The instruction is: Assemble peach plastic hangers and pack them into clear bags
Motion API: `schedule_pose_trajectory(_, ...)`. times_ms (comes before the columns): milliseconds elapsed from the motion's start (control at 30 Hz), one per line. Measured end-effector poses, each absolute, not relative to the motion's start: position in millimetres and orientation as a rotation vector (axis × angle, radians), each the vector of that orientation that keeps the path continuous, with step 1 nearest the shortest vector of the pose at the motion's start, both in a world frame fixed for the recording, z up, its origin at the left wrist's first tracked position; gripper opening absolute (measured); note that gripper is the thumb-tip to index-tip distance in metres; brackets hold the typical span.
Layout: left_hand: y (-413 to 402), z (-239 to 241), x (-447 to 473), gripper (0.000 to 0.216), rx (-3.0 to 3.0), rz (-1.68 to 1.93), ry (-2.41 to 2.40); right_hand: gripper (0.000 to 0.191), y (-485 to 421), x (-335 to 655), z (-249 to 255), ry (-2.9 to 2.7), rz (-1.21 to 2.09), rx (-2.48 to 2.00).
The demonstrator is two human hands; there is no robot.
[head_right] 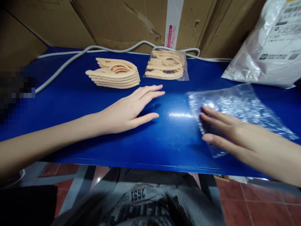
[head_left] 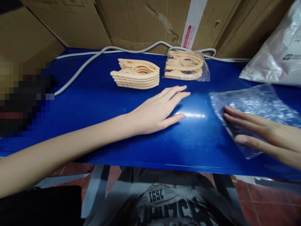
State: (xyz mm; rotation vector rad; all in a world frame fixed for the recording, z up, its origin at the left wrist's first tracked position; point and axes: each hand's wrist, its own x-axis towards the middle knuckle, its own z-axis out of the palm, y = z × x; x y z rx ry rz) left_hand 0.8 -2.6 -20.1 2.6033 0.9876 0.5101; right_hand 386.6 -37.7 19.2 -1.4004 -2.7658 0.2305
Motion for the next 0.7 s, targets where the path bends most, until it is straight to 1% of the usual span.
schedule_pose_trajectory(100, 1, -23, 1, 0.068, 2.63, 0.535, 0.999, 0.061, -35, 317, 24, -3.043, 0.21, -0.904)
schedule_pose_trajectory(133, 2, -25, 1, 0.067, 2.635, 0.537, 1.013, 0.065, -30, 297, 23, -3.052, 0.145, -0.772)
schedule_pose_trajectory(267, 9, -33, -5, 0.058, 2.692, 0.508, 1.095, 0.068, -1, 247, 14, -3.024, 0.019, -0.567)
schedule_pose_trajectory(367, 13, -32, -13, 0.055, 2.759, 0.48, 1.161, 0.06, 22, 239, 0, -2.986, -0.002, -0.498)
schedule_pose_trajectory(467, 12, -29, -18, 0.054, 2.811, 0.466, 1.224, 0.058, 34, 245, -17, -2.926, 0.085, -0.521)
schedule_pose_trajectory(567, 9, -28, -17, 0.056, 2.792, 0.444, 1.265, 0.064, 34, 250, -30, -2.882, 0.162, -0.579)
schedule_pose_trajectory(700, 5, -28, -13, 0.057, 2.753, 0.433, 1.369, 0.075, 30, 249, -35, -2.872, 0.159, -0.651)
